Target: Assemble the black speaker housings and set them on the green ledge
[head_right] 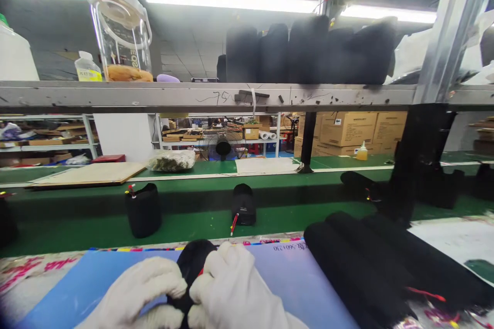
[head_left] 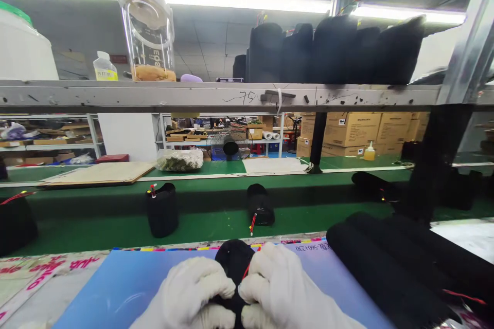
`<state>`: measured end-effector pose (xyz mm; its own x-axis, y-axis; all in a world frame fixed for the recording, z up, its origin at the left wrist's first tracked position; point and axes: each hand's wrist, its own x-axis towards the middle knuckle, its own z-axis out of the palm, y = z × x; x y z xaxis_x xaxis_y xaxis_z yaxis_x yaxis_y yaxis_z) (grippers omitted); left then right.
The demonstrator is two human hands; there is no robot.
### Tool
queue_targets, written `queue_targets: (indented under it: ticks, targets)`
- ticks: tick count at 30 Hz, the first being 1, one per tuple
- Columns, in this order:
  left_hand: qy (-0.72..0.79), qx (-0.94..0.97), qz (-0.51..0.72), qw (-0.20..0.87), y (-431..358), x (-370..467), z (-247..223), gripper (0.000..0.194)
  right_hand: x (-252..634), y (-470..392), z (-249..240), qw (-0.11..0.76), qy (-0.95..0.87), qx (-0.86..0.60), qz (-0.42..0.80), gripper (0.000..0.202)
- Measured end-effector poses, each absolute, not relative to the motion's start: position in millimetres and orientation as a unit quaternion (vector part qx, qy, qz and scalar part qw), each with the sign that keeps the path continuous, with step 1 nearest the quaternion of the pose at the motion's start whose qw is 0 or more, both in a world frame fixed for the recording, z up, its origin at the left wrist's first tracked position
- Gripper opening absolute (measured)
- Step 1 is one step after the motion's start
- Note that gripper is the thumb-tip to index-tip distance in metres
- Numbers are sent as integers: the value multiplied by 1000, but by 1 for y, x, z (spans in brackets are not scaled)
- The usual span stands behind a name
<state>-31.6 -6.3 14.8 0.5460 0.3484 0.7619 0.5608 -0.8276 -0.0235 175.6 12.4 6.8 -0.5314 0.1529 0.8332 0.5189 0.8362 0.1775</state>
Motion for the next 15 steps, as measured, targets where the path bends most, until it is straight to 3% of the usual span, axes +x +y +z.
queue_targets:
  ticks: [2, 4, 9, 13, 15]
  targets:
    - [-255, -909, -330, -8, -3, -29, 30, 17, 176, 10, 14, 400, -871, -192, -211, 35]
    - [-263, -917, -292, -69, -4, -29, 38, 15, 179, 7, 22, 354, -894, -197, -194, 33]
    - [-319, -905, -266, -95, -13, -37, 44, 19, 182, 20, 29, 232, -909, -300, 174, 8]
    - [-345, -896, -266, -86, -19, -37, 44, 27, 179, 38, 20, 200, -853, -344, 338, 30]
    - [-370, -883, -278, -73, -19, -33, 40, 18, 184, 36, 20, 232, -838, -307, 388, 26]
